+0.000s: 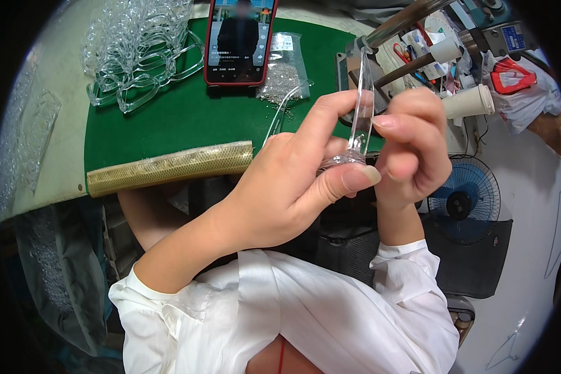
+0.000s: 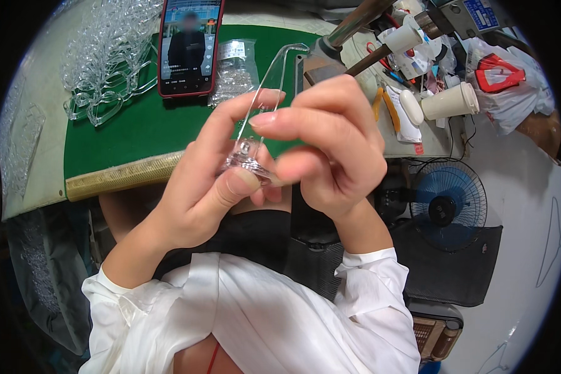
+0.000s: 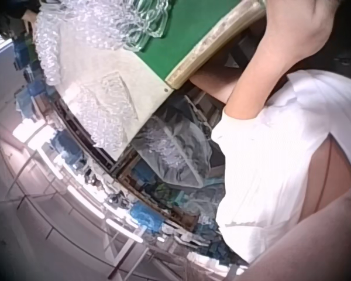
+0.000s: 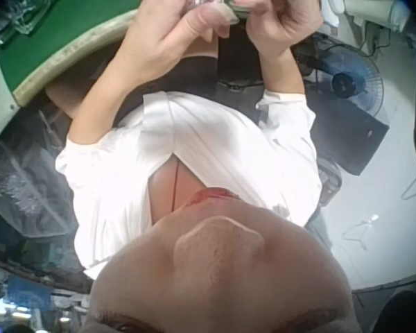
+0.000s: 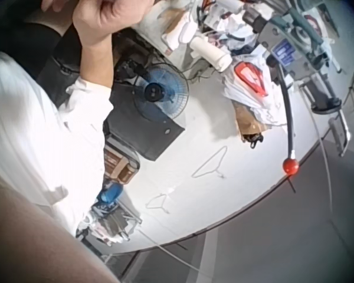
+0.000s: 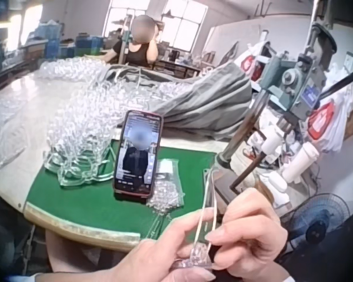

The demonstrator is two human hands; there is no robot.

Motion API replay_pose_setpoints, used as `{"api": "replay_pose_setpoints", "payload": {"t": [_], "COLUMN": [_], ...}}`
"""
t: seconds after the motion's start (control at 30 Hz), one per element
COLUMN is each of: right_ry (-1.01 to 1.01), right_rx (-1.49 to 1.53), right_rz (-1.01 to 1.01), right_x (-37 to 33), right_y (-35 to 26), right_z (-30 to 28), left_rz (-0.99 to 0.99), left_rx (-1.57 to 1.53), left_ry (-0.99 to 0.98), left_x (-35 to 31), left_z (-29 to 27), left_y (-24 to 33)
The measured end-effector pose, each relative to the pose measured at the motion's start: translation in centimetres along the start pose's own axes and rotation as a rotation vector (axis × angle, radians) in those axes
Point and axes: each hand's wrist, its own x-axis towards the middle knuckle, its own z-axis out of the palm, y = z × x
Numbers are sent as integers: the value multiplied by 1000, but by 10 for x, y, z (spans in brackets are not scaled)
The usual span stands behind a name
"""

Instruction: The person repeatedly picks up clear eyeglass frames and small metal components from a green workbench, inserts the components into the frame hinges, and places the assembled frames back on the table. A smartphone displaying a video is visible nearby.

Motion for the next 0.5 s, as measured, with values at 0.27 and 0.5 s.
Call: {"api": "replay_pose_setpoints", "payload": {"t": [0.27,0.5], "right_ry": [-36,-31], "right_rx": [-331,-474], "right_rz": [-160,-221], "right_x": [2,3], "right_y": [-2,-4], "right_z": [-2,-4], "left_rz": [66,82], "left_rx": [-28,-2], "left_ry": [-18,6], "left_x": [0,0], "left_z": [0,0], "left_y": [-3,-5]}}
